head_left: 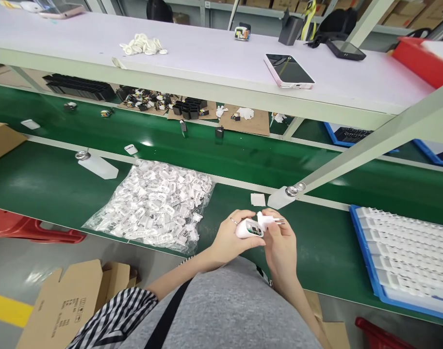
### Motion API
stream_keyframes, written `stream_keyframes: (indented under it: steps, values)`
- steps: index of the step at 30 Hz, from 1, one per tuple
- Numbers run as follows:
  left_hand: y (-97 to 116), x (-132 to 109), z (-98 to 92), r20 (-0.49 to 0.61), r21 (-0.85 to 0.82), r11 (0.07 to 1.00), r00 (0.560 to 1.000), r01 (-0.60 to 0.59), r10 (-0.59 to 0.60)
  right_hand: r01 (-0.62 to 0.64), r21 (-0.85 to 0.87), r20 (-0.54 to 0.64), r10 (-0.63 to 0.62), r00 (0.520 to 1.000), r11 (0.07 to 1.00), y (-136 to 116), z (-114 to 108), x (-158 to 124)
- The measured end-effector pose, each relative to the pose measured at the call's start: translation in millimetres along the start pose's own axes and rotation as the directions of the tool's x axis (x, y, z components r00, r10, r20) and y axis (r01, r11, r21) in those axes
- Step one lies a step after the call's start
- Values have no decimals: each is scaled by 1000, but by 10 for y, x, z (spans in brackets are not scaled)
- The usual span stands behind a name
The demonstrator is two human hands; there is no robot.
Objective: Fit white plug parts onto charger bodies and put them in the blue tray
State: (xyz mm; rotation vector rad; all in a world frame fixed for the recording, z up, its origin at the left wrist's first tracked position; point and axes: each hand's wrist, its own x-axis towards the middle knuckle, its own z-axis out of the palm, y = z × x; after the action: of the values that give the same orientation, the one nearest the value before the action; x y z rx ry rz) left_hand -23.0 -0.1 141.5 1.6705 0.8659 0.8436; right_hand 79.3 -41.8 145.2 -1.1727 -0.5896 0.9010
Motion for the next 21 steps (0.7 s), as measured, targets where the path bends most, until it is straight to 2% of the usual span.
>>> stream_keyframes:
  steps: [2,5,8,11,15,21]
  values:
    - [4,3,-6,45,-10,1000,999,9,-8,55,-75,32,-53,998,996,6,-36,-5]
    - [14,3,-10,39,-6,1000,999,19,-18,145,-211,116,-123,986,967,-13,-75,-17]
    - [26,5,-15,49,13,1000,999,20,-21,185,-312,169,-138,976,932,-47,-84,-14]
    - [30,11,-19,69,36,999,997,22,-24,152,-343,204,-84,975,927,-73,-96,19]
    - [23,21,-18,70,75,997,997,17,-23,46,-341,237,38,971,939,-72,-153,60]
    - [10,43,-31,113,143,990,994,-5,-11,54,-314,151,-6,988,948,-17,-206,47]
